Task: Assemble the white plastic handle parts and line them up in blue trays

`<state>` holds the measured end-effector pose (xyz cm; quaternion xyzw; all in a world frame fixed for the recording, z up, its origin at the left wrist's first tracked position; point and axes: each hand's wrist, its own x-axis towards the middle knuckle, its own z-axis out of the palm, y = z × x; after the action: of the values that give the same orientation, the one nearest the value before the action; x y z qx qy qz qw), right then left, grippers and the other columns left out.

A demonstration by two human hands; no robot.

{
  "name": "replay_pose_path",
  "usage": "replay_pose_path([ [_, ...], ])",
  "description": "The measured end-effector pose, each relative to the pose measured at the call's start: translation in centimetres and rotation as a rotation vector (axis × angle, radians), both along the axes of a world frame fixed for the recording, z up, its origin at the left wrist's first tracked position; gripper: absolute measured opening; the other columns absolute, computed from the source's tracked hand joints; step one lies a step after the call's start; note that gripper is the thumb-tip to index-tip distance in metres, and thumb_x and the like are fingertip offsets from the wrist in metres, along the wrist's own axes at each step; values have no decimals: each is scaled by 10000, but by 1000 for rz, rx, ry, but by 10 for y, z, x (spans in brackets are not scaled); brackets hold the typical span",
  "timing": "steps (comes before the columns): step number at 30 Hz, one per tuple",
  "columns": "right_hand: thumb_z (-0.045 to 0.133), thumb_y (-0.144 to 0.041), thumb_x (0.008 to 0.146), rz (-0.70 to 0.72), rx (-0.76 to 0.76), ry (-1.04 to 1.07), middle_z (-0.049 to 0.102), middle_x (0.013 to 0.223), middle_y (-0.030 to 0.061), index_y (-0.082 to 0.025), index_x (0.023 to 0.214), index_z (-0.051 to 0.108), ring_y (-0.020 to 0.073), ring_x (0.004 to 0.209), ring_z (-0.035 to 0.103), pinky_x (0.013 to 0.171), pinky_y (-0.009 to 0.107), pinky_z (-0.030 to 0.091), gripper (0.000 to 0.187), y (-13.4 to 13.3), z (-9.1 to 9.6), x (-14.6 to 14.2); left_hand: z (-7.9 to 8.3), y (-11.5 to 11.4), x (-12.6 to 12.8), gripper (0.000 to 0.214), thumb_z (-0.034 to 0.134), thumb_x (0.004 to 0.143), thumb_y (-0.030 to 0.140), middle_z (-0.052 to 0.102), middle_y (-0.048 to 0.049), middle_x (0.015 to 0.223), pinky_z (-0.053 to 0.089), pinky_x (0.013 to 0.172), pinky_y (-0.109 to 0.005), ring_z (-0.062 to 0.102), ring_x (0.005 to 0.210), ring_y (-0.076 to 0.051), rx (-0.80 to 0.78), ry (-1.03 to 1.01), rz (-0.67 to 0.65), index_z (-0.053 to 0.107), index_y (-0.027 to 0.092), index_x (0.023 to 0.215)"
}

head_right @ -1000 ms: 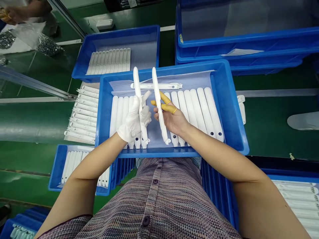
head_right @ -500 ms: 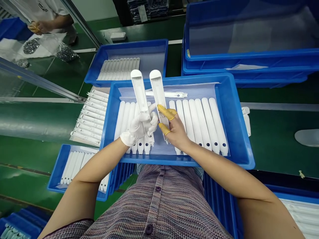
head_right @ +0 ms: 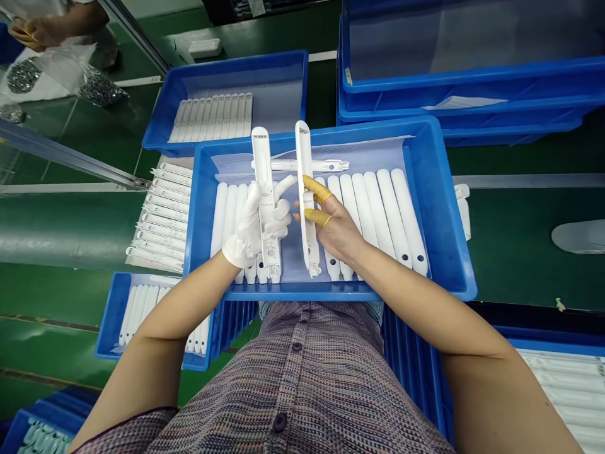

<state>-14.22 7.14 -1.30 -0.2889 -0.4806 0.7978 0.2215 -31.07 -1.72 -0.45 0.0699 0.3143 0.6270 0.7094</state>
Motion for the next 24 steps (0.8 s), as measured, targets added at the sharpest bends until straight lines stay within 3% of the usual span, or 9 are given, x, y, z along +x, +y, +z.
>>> replay_pose_path([
  [4, 747, -376, 851, 35, 119, -28, 487, 1558, 2, -393, 1438, 580, 272, 1294, 607, 1051, 509, 595, 611, -3, -5, 2, 2, 1, 2, 587, 501, 1034, 554, 607, 5, 695, 422, 430, -224, 497, 466, -107, 16, 152, 39, 584, 176, 1475],
  [8, 631, -305, 923, 68, 355, -84, 476, 1469, 52, -387, 1439, 594, 242, 1194, 645, 973, 475, 627, 523, -8, -12, 5, 11, -1, 1, 419, 664, 933, 413, 612, 3, 702, 465, 509, -262, 516, 516, -126, 70, 441, 156, 699, 231, 1309],
  [12, 581, -189, 904, 80, 701, -139, 507, 1338, 70, -392, 1433, 613, 237, 1143, 634, 968, 484, 614, 568, -13, -14, 8, 28, 0, -8, 395, 759, 885, 450, 514, 40, 567, 395, 473, -260, 432, 452, -117, 28, 765, 381, 724, 267, 1234],
  [16, 547, -102, 899, 94, 1033, -138, 526, 1267, 70, -401, 1453, 589, 220, 1071, 636, 957, 459, 595, 630, -20, -14, 7, 42, 2, -15, 401, 833, 854, 424, 511, 48, 578, 440, 523, -251, 565, 525, -132, -65, 824, 514, 718, 248, 1196],
  [19, 507, -66, 925, 95, 1154, -108, 504, 1264, 73, -400, 1471, 554, 186, 963, 637, 858, 390, 601, 642, -24, -13, 5, 42, 1, -15, 249, 815, 872, 385, 497, 48, 578, 459, 541, -255, 610, 575, -147, -109, 872, 572, 725, 233, 1048],
  [22, 497, -61, 932, 79, 1206, -105, 496, 1256, 74, -393, 1452, 561, 179, 926, 624, 793, 358, 594, 620, -25, -13, 3, 37, -1, -16, 101, 750, 905, 306, 504, 45, 559, 450, 524, -268, 546, 517, -124, -82, 997, 629, 703, 220, 880],
  [24, 498, -71, 933, 85, 1205, -107, 501, 1234, 73, -388, 1429, 576, 178, 912, 621, 788, 356, 593, 594, -24, -12, 3, 33, -3, -17, 179, 717, 903, 252, 516, 35, 540, 446, 509, -275, 514, 490, -115, -47, 1041, 623, 654, 218, 738],
])
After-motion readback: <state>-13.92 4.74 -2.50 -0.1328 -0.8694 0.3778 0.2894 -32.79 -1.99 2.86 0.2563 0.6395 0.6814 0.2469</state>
